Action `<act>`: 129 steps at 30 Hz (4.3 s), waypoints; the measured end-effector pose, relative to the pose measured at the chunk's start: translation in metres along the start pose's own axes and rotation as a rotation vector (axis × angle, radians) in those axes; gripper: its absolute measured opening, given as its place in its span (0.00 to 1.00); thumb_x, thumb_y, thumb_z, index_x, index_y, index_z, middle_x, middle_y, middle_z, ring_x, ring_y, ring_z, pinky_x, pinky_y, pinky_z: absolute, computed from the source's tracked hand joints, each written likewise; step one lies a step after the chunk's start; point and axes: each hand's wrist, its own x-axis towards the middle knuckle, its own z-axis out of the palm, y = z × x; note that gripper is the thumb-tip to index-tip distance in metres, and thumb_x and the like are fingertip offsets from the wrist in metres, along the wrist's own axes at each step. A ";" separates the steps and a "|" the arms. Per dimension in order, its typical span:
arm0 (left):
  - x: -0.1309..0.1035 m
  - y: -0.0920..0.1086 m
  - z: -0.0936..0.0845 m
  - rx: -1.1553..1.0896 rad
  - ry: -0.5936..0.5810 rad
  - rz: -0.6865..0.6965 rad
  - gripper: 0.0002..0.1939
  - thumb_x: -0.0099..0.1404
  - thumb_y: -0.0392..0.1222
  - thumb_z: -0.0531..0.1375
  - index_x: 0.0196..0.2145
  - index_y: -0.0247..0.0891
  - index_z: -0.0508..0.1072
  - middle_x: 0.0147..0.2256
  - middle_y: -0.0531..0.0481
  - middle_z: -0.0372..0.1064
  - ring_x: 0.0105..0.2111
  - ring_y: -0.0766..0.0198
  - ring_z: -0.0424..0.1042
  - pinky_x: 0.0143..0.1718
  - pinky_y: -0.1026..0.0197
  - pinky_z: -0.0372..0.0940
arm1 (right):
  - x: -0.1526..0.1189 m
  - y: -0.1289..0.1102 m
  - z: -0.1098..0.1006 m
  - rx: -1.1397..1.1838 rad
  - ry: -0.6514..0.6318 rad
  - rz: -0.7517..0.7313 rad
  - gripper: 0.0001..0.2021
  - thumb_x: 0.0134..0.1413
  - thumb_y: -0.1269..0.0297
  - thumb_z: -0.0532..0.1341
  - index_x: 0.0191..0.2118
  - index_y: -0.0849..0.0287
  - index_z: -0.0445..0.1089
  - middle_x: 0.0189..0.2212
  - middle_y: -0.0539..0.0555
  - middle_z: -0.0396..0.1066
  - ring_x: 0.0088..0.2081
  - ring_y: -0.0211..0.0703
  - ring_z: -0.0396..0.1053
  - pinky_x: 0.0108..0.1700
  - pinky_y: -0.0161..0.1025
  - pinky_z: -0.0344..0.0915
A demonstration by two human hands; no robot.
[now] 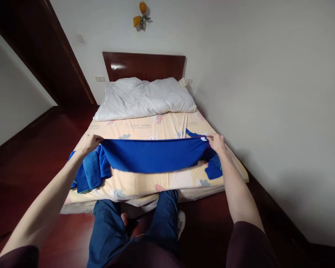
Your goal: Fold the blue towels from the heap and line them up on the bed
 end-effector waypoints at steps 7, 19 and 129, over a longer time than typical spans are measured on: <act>-0.019 -0.007 0.006 -0.054 0.349 0.155 0.20 0.71 0.41 0.49 0.51 0.35 0.78 0.52 0.43 0.75 0.53 0.54 0.74 0.56 0.55 0.68 | -0.010 0.003 0.012 0.090 0.161 -0.119 0.13 0.61 0.61 0.59 0.44 0.60 0.79 0.46 0.62 0.79 0.48 0.52 0.77 0.55 0.48 0.71; -0.145 -0.034 0.161 0.096 -0.233 0.143 0.22 0.67 0.29 0.49 0.53 0.32 0.75 0.58 0.35 0.70 0.58 0.49 0.70 0.56 0.49 0.70 | -0.141 0.078 0.118 0.033 -0.224 -0.057 0.16 0.62 0.58 0.57 0.37 0.60 0.80 0.44 0.64 0.79 0.48 0.56 0.77 0.56 0.52 0.71; -0.103 0.138 0.323 -0.274 -0.202 -0.003 0.34 0.72 0.54 0.49 0.71 0.39 0.52 0.73 0.45 0.30 0.72 0.44 0.26 0.70 0.34 0.28 | -0.188 -0.080 0.263 -0.125 -0.598 -0.096 0.32 0.71 0.52 0.48 0.74 0.56 0.43 0.75 0.53 0.33 0.74 0.53 0.25 0.72 0.62 0.30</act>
